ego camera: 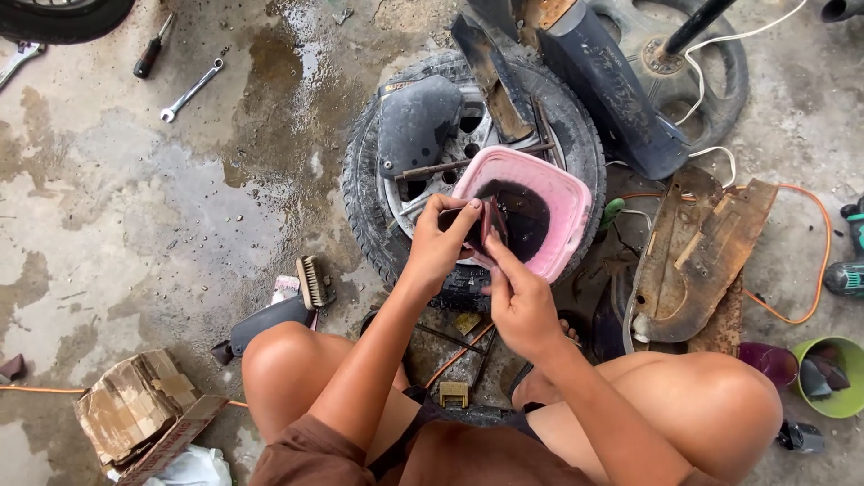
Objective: Wet sanding a black plastic motorcycle part using sandpaper and a bucket of water
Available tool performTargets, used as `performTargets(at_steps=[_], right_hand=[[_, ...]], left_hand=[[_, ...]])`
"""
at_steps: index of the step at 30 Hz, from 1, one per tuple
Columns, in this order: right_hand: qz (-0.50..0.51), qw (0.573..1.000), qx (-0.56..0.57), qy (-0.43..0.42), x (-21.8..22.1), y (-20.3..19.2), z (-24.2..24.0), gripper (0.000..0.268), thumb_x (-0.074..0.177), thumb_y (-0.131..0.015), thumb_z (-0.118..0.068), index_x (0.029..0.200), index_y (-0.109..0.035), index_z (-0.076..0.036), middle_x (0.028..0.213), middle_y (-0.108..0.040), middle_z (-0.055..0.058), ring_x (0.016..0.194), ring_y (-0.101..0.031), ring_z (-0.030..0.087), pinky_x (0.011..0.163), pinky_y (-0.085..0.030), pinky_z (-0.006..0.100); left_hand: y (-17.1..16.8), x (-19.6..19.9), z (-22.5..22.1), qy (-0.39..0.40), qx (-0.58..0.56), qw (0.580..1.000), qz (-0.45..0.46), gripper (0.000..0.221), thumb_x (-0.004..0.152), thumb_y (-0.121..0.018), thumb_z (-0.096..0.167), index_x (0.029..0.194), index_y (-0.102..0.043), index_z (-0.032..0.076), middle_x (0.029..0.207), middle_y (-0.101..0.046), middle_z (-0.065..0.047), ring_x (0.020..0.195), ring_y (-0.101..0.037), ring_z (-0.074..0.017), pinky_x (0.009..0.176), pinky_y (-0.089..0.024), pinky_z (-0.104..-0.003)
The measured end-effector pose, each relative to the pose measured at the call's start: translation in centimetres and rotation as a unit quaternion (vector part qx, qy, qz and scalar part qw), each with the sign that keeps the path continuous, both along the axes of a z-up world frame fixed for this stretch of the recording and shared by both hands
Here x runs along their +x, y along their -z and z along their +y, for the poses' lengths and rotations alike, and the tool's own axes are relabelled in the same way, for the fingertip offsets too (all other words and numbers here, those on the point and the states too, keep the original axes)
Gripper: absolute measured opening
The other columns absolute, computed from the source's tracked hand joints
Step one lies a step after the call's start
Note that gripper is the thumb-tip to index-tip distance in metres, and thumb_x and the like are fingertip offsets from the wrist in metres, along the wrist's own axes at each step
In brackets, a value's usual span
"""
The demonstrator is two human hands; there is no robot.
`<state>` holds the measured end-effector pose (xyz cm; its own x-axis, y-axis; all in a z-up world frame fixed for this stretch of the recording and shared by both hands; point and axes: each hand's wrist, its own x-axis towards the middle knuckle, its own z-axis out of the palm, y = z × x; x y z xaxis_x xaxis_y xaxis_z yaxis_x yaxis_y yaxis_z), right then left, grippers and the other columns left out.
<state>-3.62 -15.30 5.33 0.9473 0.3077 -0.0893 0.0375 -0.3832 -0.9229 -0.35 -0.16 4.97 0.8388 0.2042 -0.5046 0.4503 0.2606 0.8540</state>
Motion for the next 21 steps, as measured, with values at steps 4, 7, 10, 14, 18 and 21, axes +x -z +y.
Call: performTargets(at_steps=[4,7,10,14,18,21], right_hand=[[0.019,0.999,-0.025,0.013,1.6,2.3,-1.3,0.050,0.101,-0.043,0.002,0.149,-0.053,-0.006,0.140,-0.059,0.026,0.106,-0.070,0.040,0.075,-0.066,0.040],[0.007,0.999,-0.033,-0.013,0.3,0.1,-0.5,0.047,0.102,-0.045,-0.004,0.148,-0.054,-0.010,0.143,-0.058,0.022,0.102,-0.074,0.033,0.079,-0.067,0.042],[-0.041,0.998,-0.056,-0.008,1.2,1.7,-0.9,0.048,0.103,-0.042,0.001,0.149,-0.049,0.000,0.146,-0.053,0.028,0.126,-0.059,0.038,0.103,-0.053,0.049],[-0.062,0.995,-0.071,-0.027,1.0,1.5,-0.5,0.050,0.100,-0.044,0.001,0.149,-0.051,-0.002,0.147,-0.053,0.024,0.135,-0.051,0.035,0.111,-0.044,0.049],[-0.047,0.995,-0.090,-0.024,1.6,2.5,-1.1,0.051,0.099,-0.042,0.001,0.149,-0.052,-0.003,0.146,-0.054,0.024,0.134,-0.052,0.035,0.111,-0.046,0.047],[-0.033,0.997,-0.065,-0.015,0.2,-1.8,0.3,0.051,0.099,-0.044,0.000,0.148,-0.053,-0.007,0.146,-0.055,0.022,0.135,-0.052,0.034,0.106,-0.051,0.045]], left_hand=[[-0.4,0.5,-0.2,0.023,0.001,1.000,-0.020,0.050,0.093,-0.072,0.048,0.116,-0.059,0.006,0.114,-0.066,-0.023,0.103,-0.064,-0.0271,0.075,-0.061,-0.043],[-0.1,0.1,-0.2,0.020,-0.004,1.000,0.003,0.048,0.092,-0.073,0.045,0.117,-0.060,0.006,0.112,-0.066,-0.024,0.101,-0.063,-0.0260,0.074,-0.061,-0.041],[0.8,0.4,-0.1,0.015,0.004,1.000,-0.024,0.050,0.092,-0.072,0.048,0.117,-0.057,0.008,0.110,-0.066,-0.019,0.097,-0.064,-0.0236,0.074,-0.061,-0.038],[1.0,0.3,-0.2,0.003,-0.015,1.000,-0.007,0.050,0.095,-0.071,0.048,0.117,-0.057,0.006,0.108,-0.065,-0.019,0.097,-0.062,-0.0215,0.072,-0.061,-0.036],[0.1,-0.1,-0.2,0.001,-0.031,1.000,-0.005,0.051,0.095,-0.070,0.048,0.116,-0.054,0.004,0.105,-0.064,-0.020,0.093,-0.063,-0.0229,0.072,-0.061,-0.040],[1.5,0.1,-0.2,0.016,-0.023,0.999,-0.021,0.051,0.095,-0.071,0.048,0.117,-0.056,0.004,0.107,-0.065,-0.022,0.095,-0.061,-0.0217,0.071,-0.061,-0.039]])
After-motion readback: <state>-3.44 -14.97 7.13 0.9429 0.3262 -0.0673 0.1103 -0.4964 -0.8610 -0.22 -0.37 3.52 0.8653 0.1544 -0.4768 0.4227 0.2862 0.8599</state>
